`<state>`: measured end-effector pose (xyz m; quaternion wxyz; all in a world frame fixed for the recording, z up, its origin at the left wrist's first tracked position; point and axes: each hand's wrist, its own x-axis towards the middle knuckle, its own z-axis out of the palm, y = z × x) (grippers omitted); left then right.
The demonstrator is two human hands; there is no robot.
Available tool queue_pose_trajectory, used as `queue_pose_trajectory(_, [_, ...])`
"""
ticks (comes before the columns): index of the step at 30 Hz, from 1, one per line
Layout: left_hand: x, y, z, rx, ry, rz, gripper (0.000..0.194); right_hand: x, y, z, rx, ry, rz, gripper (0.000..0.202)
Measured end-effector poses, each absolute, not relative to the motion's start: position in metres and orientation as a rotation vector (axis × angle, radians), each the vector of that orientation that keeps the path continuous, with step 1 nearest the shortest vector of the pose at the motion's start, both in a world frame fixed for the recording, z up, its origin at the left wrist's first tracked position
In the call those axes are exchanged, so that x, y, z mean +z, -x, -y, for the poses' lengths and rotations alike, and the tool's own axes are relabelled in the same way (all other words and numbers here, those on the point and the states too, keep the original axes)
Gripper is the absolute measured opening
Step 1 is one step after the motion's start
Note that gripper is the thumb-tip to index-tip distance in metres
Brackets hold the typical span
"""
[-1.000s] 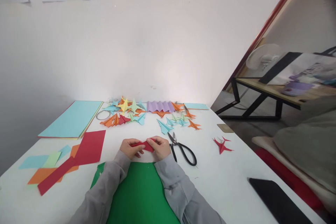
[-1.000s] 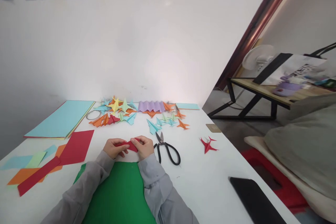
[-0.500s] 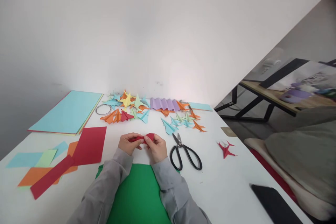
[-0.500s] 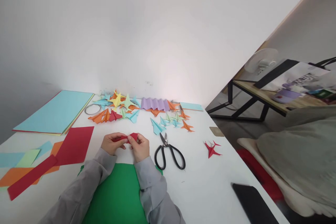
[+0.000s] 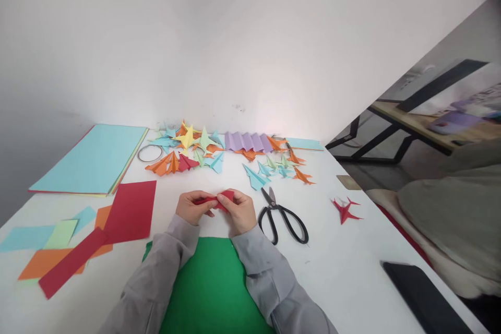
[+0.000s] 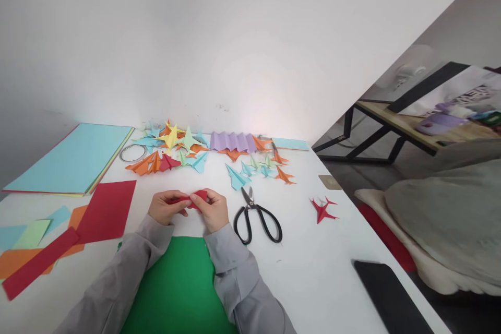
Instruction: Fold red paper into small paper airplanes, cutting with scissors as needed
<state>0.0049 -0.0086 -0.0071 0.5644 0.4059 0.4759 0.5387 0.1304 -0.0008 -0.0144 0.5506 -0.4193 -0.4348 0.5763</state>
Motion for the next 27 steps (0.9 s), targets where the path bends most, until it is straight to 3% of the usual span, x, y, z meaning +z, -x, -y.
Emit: queue_pose_trajectory(27, [-0.008,-0.006,0.011,1.279,-1.032,-1.167,0.015,-0.013,-0.131,-0.002,1.434,0.967,0.781,0.022])
